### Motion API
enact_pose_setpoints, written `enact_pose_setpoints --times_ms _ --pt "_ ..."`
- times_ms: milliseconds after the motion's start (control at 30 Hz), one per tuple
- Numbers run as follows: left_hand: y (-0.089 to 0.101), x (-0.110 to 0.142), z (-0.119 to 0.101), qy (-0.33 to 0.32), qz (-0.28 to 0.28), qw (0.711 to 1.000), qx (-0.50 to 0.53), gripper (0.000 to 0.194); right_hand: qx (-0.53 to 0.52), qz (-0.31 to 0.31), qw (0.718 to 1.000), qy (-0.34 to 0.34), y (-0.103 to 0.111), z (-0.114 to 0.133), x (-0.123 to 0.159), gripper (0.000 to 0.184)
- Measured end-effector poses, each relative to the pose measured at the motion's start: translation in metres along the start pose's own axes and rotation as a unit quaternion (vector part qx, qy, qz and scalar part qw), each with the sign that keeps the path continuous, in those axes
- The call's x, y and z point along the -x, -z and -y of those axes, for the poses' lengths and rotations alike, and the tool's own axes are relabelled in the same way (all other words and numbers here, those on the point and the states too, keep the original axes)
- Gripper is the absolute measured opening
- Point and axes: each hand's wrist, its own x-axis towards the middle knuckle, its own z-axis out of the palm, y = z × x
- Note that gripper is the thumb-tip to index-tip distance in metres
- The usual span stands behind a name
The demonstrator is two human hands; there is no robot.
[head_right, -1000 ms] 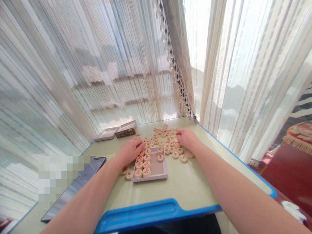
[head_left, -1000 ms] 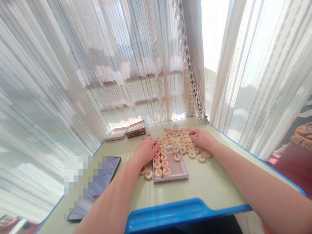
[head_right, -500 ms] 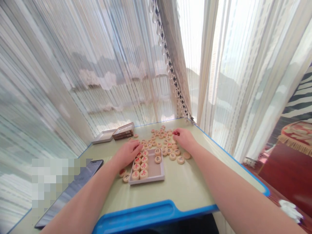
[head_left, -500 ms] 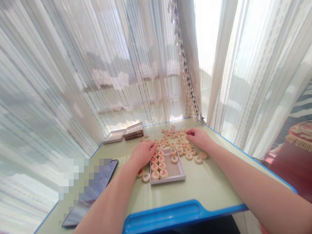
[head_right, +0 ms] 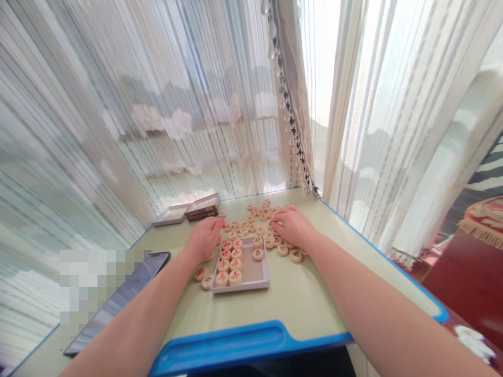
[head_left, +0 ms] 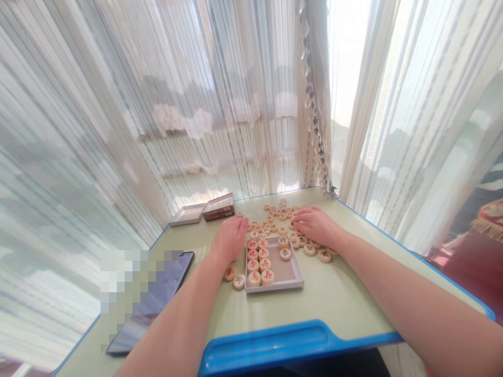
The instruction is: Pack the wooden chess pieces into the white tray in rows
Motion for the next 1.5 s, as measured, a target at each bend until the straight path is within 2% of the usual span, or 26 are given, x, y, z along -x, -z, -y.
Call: enact_pose_setpoints --times_ms 100,233,433,600,733,833,900,1000,1067,1200,1267,1400,1500 --pt "0.001 -0.001 0.003 0.024 -0.022 0.999 -0.023 0.053 0.007 0.02 1.0 -0.012 0.0 0.001 0.0 0.024" --pt "0.001 -0.002 0.005 0.054 -0.016 0.997 -0.046 0.056 0.003 0.019 0.999 -0.046 0.001 0.0 0.0 0.019" --pt "0.004 -0.001 0.004 0.071 -0.014 0.996 -0.049 0.058 -0.017 -0.035 0.995 -0.095 0.003 0.0 -0.002 0.028" --pt "0.002 -0.001 0.006 0.099 0.021 0.993 -0.052 0.055 -0.005 0.044 0.995 -0.087 0.002 0.006 -0.001 0.023" --pt "-0.005 -0.004 0.015 0.166 -0.006 0.985 0.053 0.052 -0.009 0.056 0.994 -0.089 0.003 0.006 -0.001 0.02" --pt "-0.011 -0.008 0.025 0.234 -0.05 0.954 0.178 0.055 -0.004 0.04 0.995 -0.096 0.004 0.003 -0.001 0.023" --pt "-0.013 -0.01 0.031 0.252 -0.06 0.938 0.232 0.058 -0.002 0.031 0.995 -0.098 0.005 0.001 -0.001 0.024" --pt "-0.013 -0.009 0.031 0.238 -0.046 0.933 0.266 0.063 -0.006 0.036 0.994 -0.1 0.006 0.001 -0.001 0.023" --pt "-0.011 -0.007 0.025 0.208 -0.024 0.944 0.253 0.066 -0.013 0.047 0.994 -0.102 0.007 0.002 -0.001 0.023" --pt "-0.006 0.0 0.009 0.117 0.067 0.981 0.141 0.066 -0.016 0.056 0.993 -0.099 0.008 0.003 0.0 0.022" --pt "-0.003 0.001 0.005 0.076 0.092 0.99 0.081 0.067 -0.014 0.05 0.993 -0.101 0.008 0.004 0.0 0.022" --pt "0.001 0.0 0.002 0.022 0.076 0.997 0.009 0.065 -0.017 0.05 0.993 -0.107 0.007 0.003 -0.001 0.022" --pt "0.003 0.0 0.003 0.019 0.067 0.998 0.008 0.061 -0.021 0.052 0.993 -0.101 0.006 0.002 -0.001 0.021"
